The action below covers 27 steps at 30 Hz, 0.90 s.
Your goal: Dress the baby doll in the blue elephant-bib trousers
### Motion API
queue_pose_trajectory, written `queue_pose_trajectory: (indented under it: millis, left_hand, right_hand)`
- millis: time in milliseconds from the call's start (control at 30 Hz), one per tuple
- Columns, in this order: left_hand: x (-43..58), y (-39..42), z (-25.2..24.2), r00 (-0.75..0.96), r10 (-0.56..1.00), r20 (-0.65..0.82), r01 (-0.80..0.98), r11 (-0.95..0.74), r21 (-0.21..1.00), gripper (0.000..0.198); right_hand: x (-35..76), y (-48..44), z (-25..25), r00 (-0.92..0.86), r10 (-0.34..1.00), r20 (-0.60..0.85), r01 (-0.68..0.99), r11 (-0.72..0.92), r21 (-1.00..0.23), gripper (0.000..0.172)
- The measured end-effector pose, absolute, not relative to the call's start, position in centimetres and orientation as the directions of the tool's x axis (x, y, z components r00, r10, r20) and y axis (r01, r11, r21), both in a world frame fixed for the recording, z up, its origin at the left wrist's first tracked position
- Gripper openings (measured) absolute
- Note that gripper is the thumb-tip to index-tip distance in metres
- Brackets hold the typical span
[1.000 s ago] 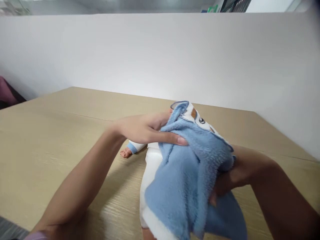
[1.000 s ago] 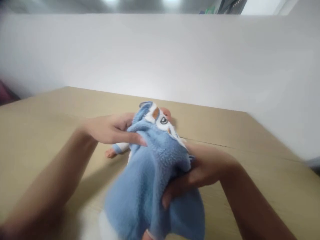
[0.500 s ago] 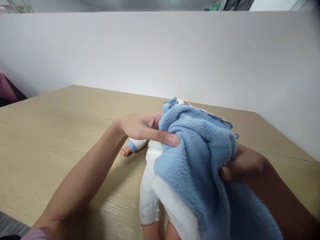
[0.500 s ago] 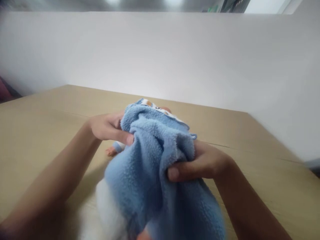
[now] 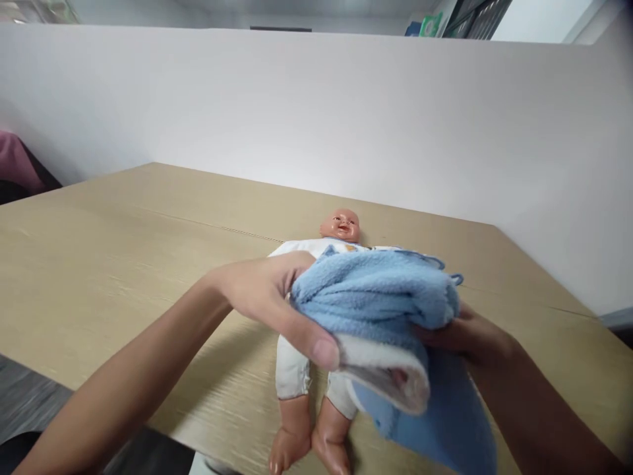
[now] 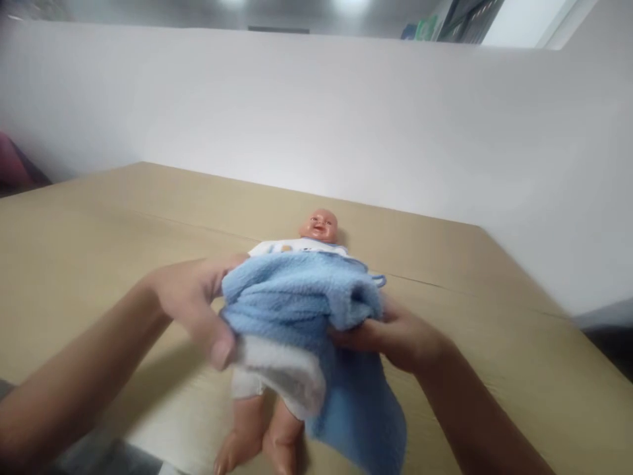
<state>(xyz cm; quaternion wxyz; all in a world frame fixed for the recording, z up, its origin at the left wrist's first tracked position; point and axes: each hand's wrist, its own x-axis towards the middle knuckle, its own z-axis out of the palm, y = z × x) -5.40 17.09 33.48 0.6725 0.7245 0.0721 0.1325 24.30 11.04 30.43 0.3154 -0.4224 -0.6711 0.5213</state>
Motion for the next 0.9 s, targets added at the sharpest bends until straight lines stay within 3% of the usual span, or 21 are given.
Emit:
queue_pose_trajectory:
  millis: [133,300,433,633,767,900]
  left_hand:
    - [-5.7,13.6,31.2,0.887,0.421,0.188,-0.230,0.051,0.972,0.047]
    - [-6.3,9.7,27.6,0.767,0.617,0.176,-0.277,0.071,0.958,0.059]
    - [-6.8,6.2,26.1,0.675,0.737,0.041,-0.149,0.082,0.985,0.045]
    - [-6.3,1.3,25.5,0.530,0.845,-0.076,0.031,0.071,0.997,0.045]
    - [-5.8,0.1,24.8,0.297,0.947,-0.122,0.239,0.050,0.970,0.045]
    - [-4.9,0.4,23.8,0.228,0.971,-0.078,0.328,-0.001,0.945,0.049]
  right_hand:
    - [22.6,7.8,30.7,-0.433,0.893,-0.127,0.264,-0.009,-0.964,0.049]
    - [19.5,4.2,32.1,-0.628,0.775,-0.069,0.151,0.035,-0.988,0.065]
    - [18.3,2.6,31.5,-0.441,0.898,0.005,0.265,0.135,-0.955,0.034]
    - [17.5,1.1,29.4,-0.199,0.974,0.110,0.471,0.193,-0.861,0.010]
    - [16.8,0.3,28.7,-0.213,0.971,0.107,0.552,0.211,-0.807,0.008]
    - [16.6,0.7,27.5,-0.198,0.977,0.073,0.587,0.178,-0.790,0.013]
